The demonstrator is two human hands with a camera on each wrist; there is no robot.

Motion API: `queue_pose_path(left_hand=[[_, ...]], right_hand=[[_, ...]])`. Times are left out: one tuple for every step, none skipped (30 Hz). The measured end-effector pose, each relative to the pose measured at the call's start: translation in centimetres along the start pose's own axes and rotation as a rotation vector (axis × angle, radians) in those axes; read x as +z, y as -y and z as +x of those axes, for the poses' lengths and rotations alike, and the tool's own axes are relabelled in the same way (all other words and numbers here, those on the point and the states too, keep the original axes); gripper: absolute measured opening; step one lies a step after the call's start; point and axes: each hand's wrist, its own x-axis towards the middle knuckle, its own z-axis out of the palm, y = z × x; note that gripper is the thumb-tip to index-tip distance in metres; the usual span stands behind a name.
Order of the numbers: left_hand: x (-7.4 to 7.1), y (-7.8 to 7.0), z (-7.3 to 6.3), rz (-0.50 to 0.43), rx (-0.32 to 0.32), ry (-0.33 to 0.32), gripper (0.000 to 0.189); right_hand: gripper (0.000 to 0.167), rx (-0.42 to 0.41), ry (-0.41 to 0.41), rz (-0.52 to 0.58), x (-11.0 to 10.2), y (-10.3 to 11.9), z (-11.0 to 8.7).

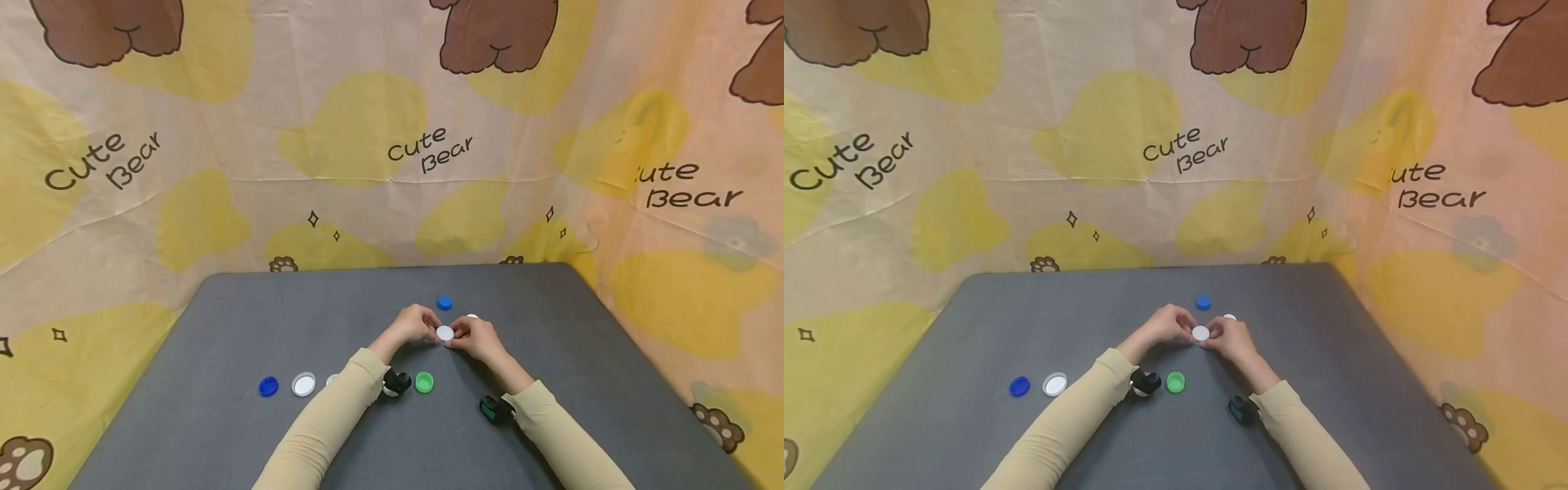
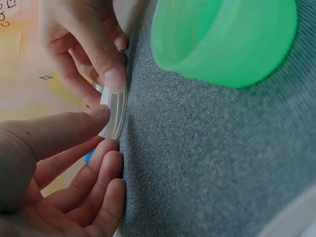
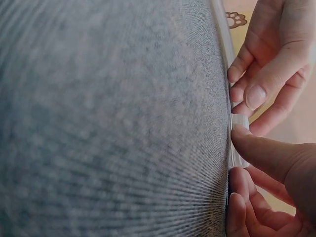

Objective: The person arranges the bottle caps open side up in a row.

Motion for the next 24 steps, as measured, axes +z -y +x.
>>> queue_pose_path(left_hand=[[0.0,0.0,0.0,-0.004,-0.001,-0.003,0.026],[0.0,0.0,0.0,-0.005,-0.001,-0.008,0.026],[0.1,0.1,0.0,-0.008,0.000,-0.013,0.026],[0.1,0.1,0.0,-0.011,0.000,-0.017,0.026],[0.1,0.1,0.0,-0.013,0.000,-0.020,0.025],[0.2,0.1,0.0,-0.014,0.001,-0.022,0.025],[0.2,0.1,0.0,-0.016,0.002,-0.024,0.024],[0.2,0.0,-0.1,-0.015,0.004,-0.026,0.024],[0.2,0.0,-0.1,-0.011,0.005,-0.027,0.024],[0.1,-0.1,-0.2,-0.010,0.007,-0.028,0.024],[0.1,-0.1,-0.2,-0.008,0.011,-0.030,0.023],[0.1,-0.2,-0.3,-0.004,0.016,-0.032,0.023],[0.1,-0.3,-0.4,-0.002,0.020,-0.033,0.023],[0.1,-0.3,-0.4,0.002,0.027,-0.037,0.024],[0.2,-0.3,-0.5,0.002,0.035,-0.039,0.024],[0.2,-0.4,-0.5,0.003,0.045,-0.043,0.024],[0.2,-0.4,-0.6,0.006,0.054,-0.048,0.025],[0.2,-0.5,-0.7,0.011,0.063,-0.052,0.025],[0.2,-0.5,-0.8,0.013,0.072,-0.057,0.025],[0.1,-0.6,-0.9,0.013,0.080,-0.060,0.025],[0.1,-0.7,-1.1,0.014,0.088,-0.062,0.026],[0.0,-0.8,-1.3,0.015,0.095,-0.062,0.026],[0.0,-0.9,-1.6,0.013,0.099,-0.061,0.026],[-0.1,-1.0,-1.8,0.010,0.108,-0.059,0.027]], right_hand=[[0.027,-0.001,-0.001,0.005,0.0,0.0,0.0],[0.027,-0.002,-0.003,0.013,0.0,0.0,0.0],[0.027,-0.002,-0.003,0.019,0.0,0.1,-0.1],[0.027,-0.003,-0.003,0.026,0.0,0.1,-0.1],[0.028,-0.004,-0.003,0.032,0.0,0.1,-0.1],[0.028,-0.003,-0.003,0.036,0.0,0.1,-0.2],[0.028,-0.005,-0.004,0.040,0.0,0.2,-0.2],[0.028,-0.009,-0.004,0.044,-0.1,0.2,-0.3],[0.028,-0.009,-0.003,0.049,-0.1,0.2,-0.4],[0.029,-0.010,-0.003,0.056,-0.1,0.2,-0.5],[0.028,-0.013,-0.003,0.062,-0.2,0.2,-0.5],[0.028,-0.015,-0.005,0.064,-0.2,0.3,-0.6],[0.028,-0.014,-0.005,0.072,-0.3,0.3,-0.7],[0.028,-0.017,-0.006,0.074,-0.3,0.4,-0.8],[0.027,-0.012,-0.006,0.083,-0.4,0.5,-0.9],[0.028,-0.020,-0.007,0.083,-0.4,0.5,-1.0],[0.028,-0.020,-0.008,0.086,-0.5,0.5,-1.1],[0.028,-0.021,-0.007,0.089,-0.6,0.6,-1.3],[0.028,-0.023,-0.005,0.096,-0.7,0.7,-1.4],[0.028,-0.031,-0.003,0.098,-0.8,0.7,-1.5],[0.028,-0.036,0.000,0.102,-0.9,0.8,-1.6],[0.028,-0.043,0.002,0.103,-1.0,0.8,-1.7],[0.028,-0.050,0.005,0.105,-1.1,0.9,-1.8],[0.028,-0.060,0.011,0.106,-1.2,0.9,-1.9]])
